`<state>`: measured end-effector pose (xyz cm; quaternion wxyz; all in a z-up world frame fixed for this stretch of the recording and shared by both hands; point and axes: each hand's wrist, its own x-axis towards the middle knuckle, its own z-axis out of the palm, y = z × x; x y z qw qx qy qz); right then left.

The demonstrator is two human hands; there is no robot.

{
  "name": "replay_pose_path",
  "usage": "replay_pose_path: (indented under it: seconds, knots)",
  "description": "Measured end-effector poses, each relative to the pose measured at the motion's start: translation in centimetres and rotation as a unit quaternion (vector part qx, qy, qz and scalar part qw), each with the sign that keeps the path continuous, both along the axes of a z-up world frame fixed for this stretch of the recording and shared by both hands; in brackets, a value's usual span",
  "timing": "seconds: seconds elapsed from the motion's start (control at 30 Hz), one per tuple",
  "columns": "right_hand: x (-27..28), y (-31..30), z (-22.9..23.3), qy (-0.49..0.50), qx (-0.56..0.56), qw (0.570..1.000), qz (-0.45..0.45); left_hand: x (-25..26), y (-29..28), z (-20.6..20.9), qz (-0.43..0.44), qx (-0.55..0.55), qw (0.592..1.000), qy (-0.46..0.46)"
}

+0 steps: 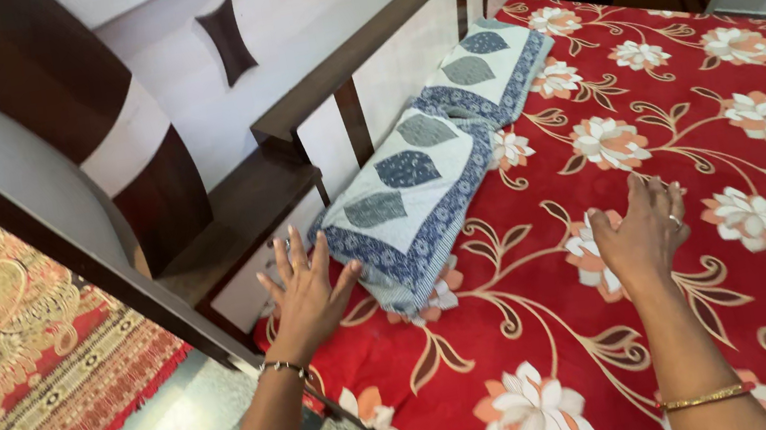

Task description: The person folds a blue and white patterned blanket and places it on the bed. Then the person folds a red floral bed sheet in half lengthwise, smooths it, and folds it again into a compact rectangle on the bed.

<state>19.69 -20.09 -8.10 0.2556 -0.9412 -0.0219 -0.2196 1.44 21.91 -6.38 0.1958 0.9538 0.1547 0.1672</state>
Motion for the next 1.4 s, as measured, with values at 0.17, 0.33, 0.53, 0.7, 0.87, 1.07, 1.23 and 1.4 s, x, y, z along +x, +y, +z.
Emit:
replay_pose_path:
  seconds: [0.17, 0.33, 0.53, 0.7, 0.87, 1.07, 1.23, 1.4]
  knots:
    - [3.3, 3.7, -2.8, 0.064, 0.001, 0.998, -0.006, 2.6, 1.7, -3.2, 0.018, -0.028, 0.999, 0.033]
    - [4.6, 7.7, -6.0, 0.098, 0.005, 0.995, 0.024, 4.4, 3.7, -7.6, 0.019, -0.147, 0.988, 0.052]
    - [3.6, 10.9, -10.8, 0.130, 0.044, 0.989, 0.058, 8.8, 5.8, -11.7, 0.049, -0.540, 0.840, -0.021]
    - [3.1, 13.0, -16.6, 0.241, 0.139, 0.960, -0.016, 13.6, 7.7, -15.6, 0.181, -0.689, 0.691, 0.122]
    - [0.4, 17.2, -26.0, 0.312, 0.409, 0.849, -0.123, 17.1, 10.3, -23.6, 0.192, -0.749, 0.610, 0.171]
    - [-7.7, 24.3, -32.3, 0.499, 0.613, 0.526, -0.314, 17.3, 13.3, -28.2, 0.274, -0.732, 0.566, 0.262]
    - [-8.0, 28.8, -30.8, 0.416, 0.716, 0.430, -0.359, 17.6, 11.7, -25.1, 0.281, -0.725, 0.551, 0.303]
    - [-5.3, 28.8, -28.0, 0.354, 0.782, 0.353, -0.373, 18.2, 9.8, -22.9, 0.275, -0.724, 0.541, 0.329]
